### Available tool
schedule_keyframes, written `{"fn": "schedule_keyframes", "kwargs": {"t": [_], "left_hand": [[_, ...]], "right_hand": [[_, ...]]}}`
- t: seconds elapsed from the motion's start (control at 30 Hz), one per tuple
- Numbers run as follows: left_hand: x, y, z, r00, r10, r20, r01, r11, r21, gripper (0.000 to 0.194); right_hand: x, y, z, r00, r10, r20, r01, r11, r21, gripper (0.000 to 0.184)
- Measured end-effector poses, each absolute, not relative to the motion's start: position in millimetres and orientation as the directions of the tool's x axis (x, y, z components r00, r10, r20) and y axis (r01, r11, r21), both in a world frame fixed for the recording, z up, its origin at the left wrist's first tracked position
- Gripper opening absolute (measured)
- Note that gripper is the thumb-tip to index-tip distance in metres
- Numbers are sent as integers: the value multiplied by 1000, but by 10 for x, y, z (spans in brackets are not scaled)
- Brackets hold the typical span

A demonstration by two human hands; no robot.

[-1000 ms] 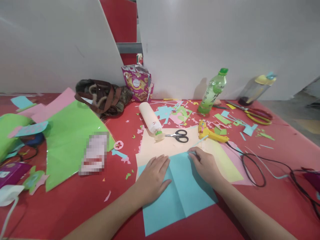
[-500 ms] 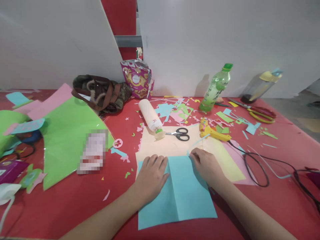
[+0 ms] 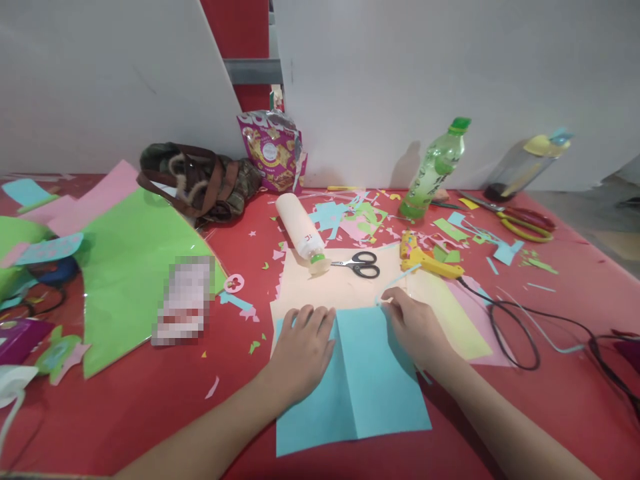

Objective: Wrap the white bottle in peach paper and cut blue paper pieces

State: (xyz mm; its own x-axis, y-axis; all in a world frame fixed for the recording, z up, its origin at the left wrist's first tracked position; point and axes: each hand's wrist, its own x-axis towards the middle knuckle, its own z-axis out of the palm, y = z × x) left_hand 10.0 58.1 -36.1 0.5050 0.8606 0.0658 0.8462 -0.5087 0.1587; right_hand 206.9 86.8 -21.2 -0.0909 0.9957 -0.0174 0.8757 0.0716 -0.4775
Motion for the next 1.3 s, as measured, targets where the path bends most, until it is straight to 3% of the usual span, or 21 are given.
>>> {"fn": "schedule_keyframes", "kwargs": {"t": [0.13,0.27,0.37,0.5,0.6,0.77,0.9,1.0,1.13,1.23,1.3], "left_hand": [[82,602,-359,434,895,107,826,-443,348,40],[61,639,-270,378,923,77,688,-335,644,23],[52,661,-193,325,945,-39,569,-162,807,15],[50,663,-153,250,966,-62,406,-47,913,13],[57,637,-146,173,985,-8,323,-49,945,12],[98,572,-105,96,992,79,250,-101,963,8],[146,563,-26,73,978,194,164,-204,965,7],[164,613,58,86,952,295,133,-304,943,8],[163,757,168,101,901,422,158,-433,887,4],[153,883,255,49,838,543,296,-531,794,19],[147,946,318,120,821,559,375,-559,740,20]], "right_hand": [[2090,876,-187,-94,991,99,681,137,-720,13],[2098,870,-195,-63,989,136,591,147,-793,12],[2097,871,-212,-57,972,227,646,209,-734,10],[2048,840,-153,-184,849,495,734,454,-506,9],[1947,757,-31,-366,799,477,668,582,-464,8],[1753,633,180,-460,805,375,614,594,-520,11],[1665,666,301,-479,765,430,622,642,-449,3],[1641,753,406,-499,719,483,621,686,-379,8],[1656,881,571,-508,673,537,619,719,-315,9],[1693,955,666,-512,660,550,610,730,-308,10],[1718,986,699,-487,670,560,600,723,-344,10]]}}
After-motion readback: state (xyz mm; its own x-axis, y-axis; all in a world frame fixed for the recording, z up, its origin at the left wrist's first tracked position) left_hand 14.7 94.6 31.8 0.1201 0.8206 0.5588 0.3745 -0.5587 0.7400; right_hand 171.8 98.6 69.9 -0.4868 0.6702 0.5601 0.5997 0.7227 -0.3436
